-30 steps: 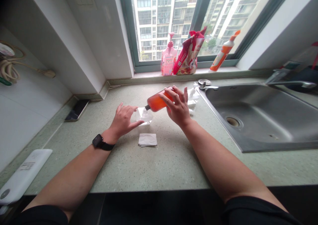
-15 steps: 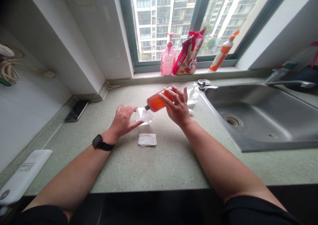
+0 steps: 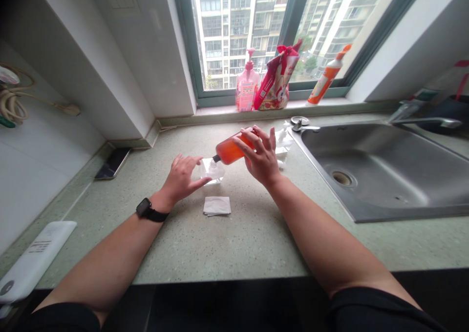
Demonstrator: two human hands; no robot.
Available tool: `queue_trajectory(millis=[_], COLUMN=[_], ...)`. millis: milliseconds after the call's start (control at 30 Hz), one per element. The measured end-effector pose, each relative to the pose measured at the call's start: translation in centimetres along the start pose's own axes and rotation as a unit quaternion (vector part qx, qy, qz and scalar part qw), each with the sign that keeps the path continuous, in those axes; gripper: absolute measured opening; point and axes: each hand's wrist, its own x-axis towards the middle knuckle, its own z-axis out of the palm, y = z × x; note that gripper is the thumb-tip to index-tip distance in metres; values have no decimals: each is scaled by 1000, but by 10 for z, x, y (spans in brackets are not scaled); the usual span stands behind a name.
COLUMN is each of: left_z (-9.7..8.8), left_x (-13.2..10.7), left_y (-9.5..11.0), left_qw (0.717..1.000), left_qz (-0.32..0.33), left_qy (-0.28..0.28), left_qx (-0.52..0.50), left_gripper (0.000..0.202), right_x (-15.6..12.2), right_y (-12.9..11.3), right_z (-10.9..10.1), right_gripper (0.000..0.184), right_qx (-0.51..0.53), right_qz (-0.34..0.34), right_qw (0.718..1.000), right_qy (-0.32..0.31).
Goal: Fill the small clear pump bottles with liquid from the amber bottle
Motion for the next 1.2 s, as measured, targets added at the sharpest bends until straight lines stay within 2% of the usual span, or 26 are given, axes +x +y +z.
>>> queue_trajectory(millis=[433,900,1033,1200], left_z=[1,0,0,1], left_x=[0,0,0,-1], left_y=[-1,0,0,0], left_qw=[1000,1000,1000,999], left_qz=[-7,-10,-12,-15], left_qy=[2,-1,-3,-6], left_qx=[-15,-21,-23,-28], left_gripper=[68,67,67,67], right_x=[1,2,2,2], right_y=[0,0,0,0], right_z=[-2,-4,-5,-6], right_gripper=[88,96,93,94], right_qx=[-2,0,2,3], right_qz=[-4,-8,-9,7], right_qw=[1000,1000,1000,1000], right_qy=[-6,-14,-8,-27])
